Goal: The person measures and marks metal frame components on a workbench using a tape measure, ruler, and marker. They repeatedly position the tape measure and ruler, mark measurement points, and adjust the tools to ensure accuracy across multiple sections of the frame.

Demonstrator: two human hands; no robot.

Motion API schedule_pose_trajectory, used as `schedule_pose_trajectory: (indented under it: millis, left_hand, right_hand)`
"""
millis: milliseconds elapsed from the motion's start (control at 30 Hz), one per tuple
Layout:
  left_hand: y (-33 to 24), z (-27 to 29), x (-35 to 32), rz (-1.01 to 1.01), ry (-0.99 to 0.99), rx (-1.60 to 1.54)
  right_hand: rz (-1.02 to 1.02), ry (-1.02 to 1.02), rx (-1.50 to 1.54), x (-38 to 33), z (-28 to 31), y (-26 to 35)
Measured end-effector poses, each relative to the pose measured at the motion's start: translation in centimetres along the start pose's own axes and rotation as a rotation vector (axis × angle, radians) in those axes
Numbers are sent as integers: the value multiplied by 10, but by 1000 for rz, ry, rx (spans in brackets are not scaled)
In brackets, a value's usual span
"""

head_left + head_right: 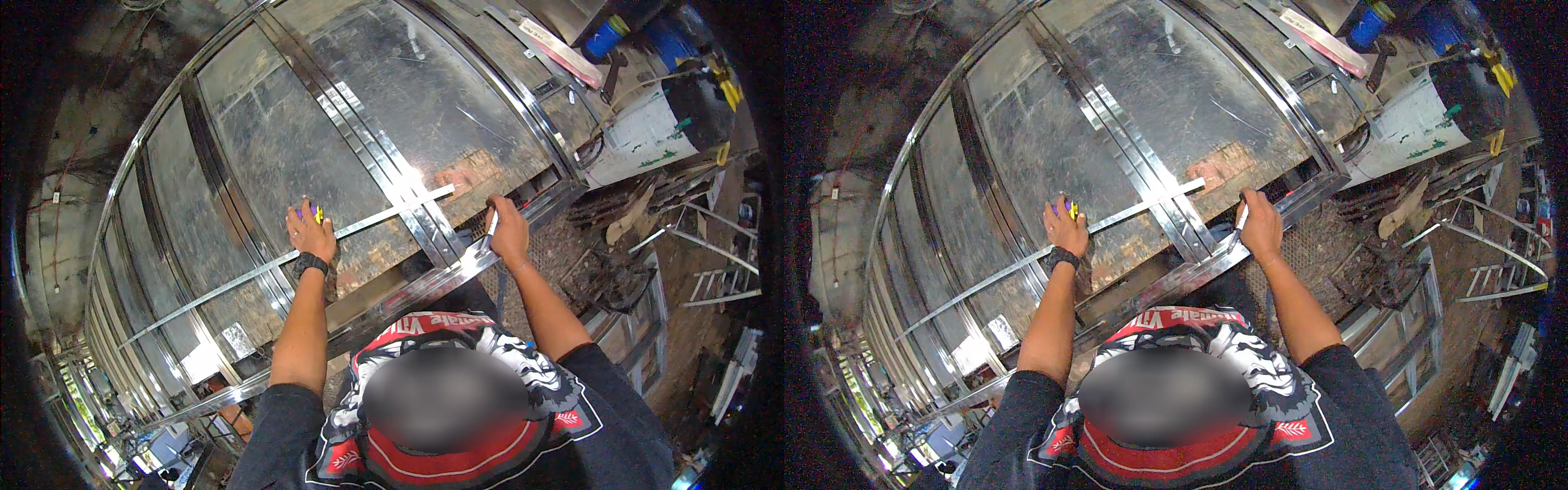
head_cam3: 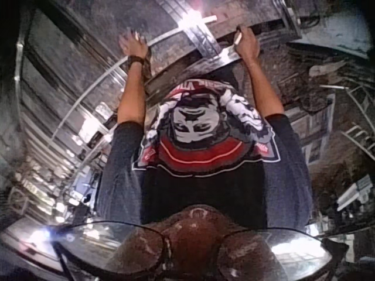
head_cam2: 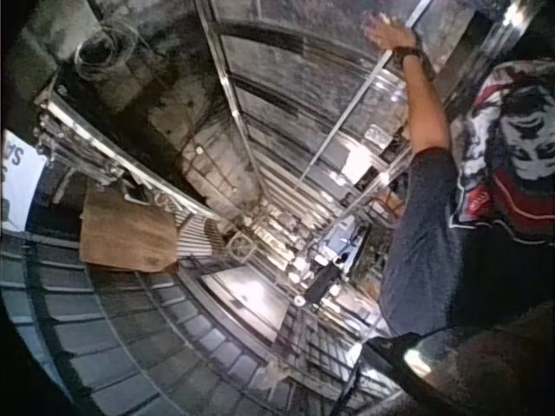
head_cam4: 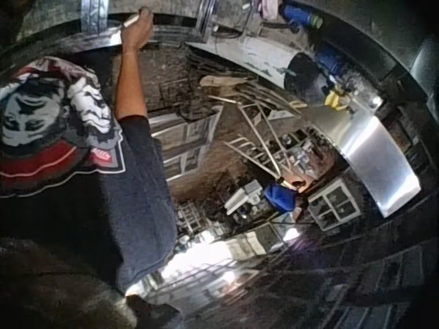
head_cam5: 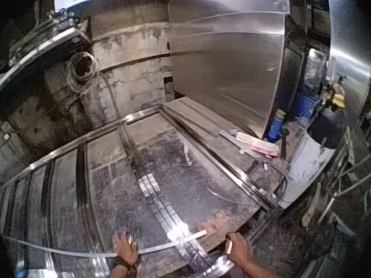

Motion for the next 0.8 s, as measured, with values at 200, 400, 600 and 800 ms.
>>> schedule_pose_trajectory:
  millis: [200,400,600,800]
  left_hand:
    - [-6,1,1,36,20,14]
    - [-1,-1,0,3,-7,20]
    - [-2,0,0,21,4,19]
    - [-3,1,2,42,40,12]
  right_hand:
    - [7,6,-17,0,1,1]
    - [0,14,-1,1,4,3]
    - [6,22,3,1,4,3]
    - [13,1,20,0,4,3]
Point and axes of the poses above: each hand's wrist, its own x-axis towards the middle knuckle, its own z-axis out of the back of the hand, y = z × x, the point moved 3 cm from there along x, towards the middle knuckle, and after that the axes turned 9 degrees about -z, right-handed, at the moved point
